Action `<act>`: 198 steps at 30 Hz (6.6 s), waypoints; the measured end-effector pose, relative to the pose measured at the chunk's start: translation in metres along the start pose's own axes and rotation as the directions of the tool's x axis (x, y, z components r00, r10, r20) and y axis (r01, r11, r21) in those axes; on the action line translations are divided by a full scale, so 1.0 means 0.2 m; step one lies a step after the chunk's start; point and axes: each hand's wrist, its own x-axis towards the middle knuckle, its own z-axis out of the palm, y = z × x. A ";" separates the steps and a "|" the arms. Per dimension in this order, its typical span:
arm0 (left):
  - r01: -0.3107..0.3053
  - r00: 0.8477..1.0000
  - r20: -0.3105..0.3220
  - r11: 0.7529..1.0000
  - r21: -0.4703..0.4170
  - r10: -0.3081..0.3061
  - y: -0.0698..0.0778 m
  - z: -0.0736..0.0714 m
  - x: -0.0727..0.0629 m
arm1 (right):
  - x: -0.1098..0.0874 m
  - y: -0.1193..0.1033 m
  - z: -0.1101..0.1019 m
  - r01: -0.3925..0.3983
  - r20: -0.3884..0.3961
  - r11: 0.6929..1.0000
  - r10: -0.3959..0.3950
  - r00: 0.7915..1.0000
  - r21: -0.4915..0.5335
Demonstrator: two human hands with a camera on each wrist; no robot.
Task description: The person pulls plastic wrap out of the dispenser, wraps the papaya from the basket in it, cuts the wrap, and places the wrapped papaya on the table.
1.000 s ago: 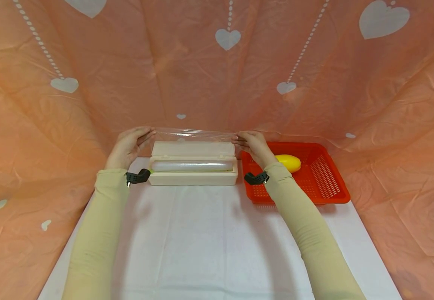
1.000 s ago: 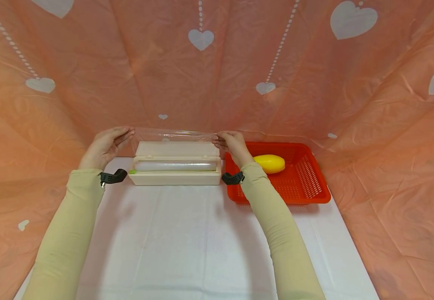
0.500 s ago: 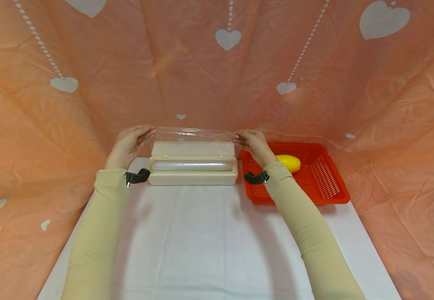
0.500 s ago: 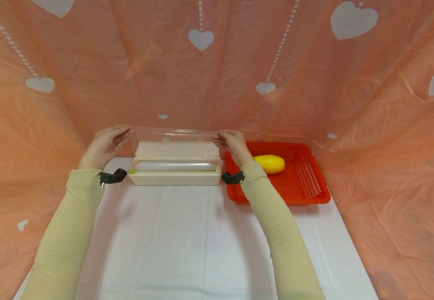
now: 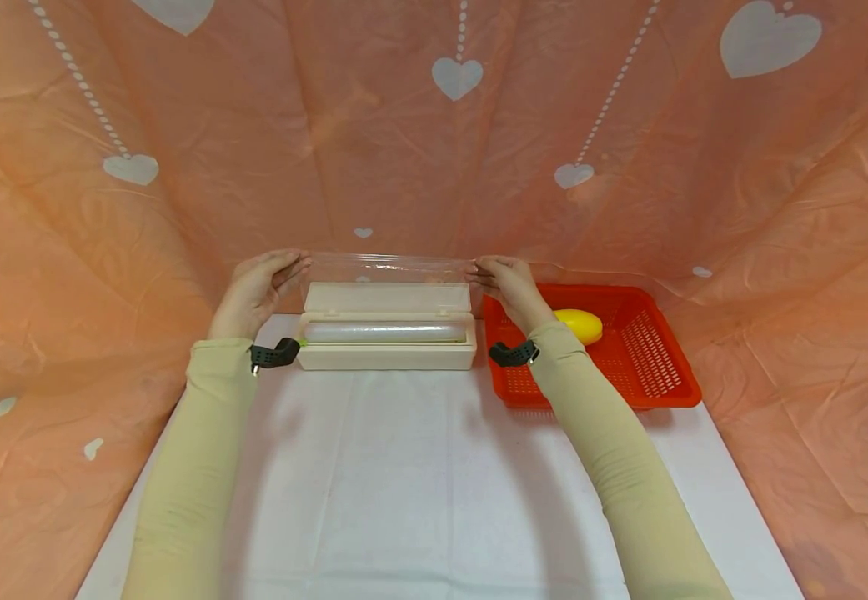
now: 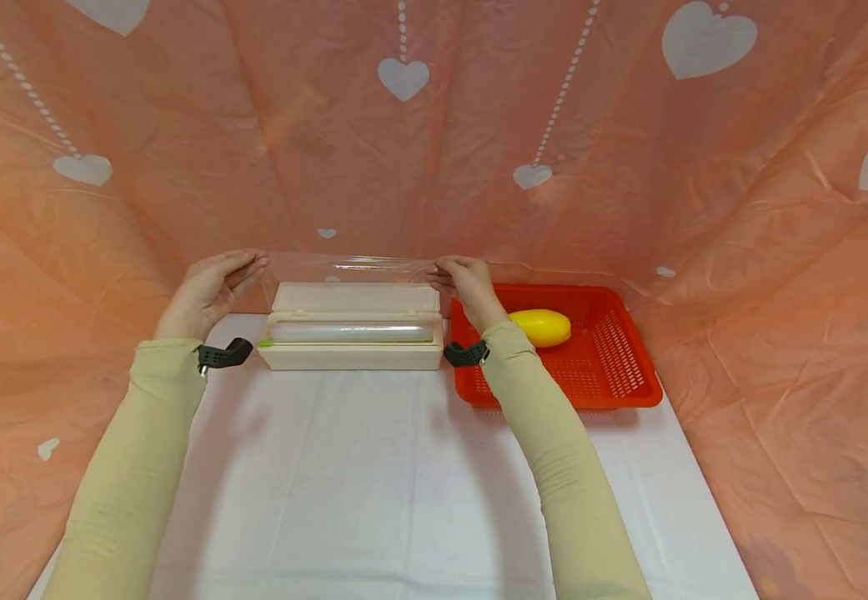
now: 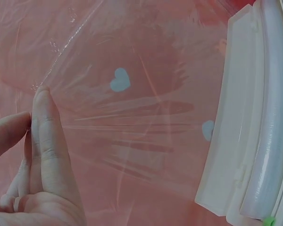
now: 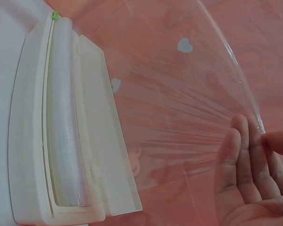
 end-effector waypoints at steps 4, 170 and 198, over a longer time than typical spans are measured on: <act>0.003 1.000 -0.007 1.000 0.025 -0.003 0.01 0.01 -0.01 | 0.00 -0.01 0.00 -0.006 -0.007 1.000 0.006 1.000 0.008; -0.095 0.991 0.080 0.990 -0.100 0.104 0.17 0.13 -0.03 | 0.00 -0.18 0.05 0.157 -0.004 0.979 -0.157 0.988 0.129; -0.105 0.990 0.085 0.990 -0.094 0.113 0.22 0.16 -0.04 | -0.01 -0.23 0.07 0.235 0.004 0.959 -0.239 0.971 0.159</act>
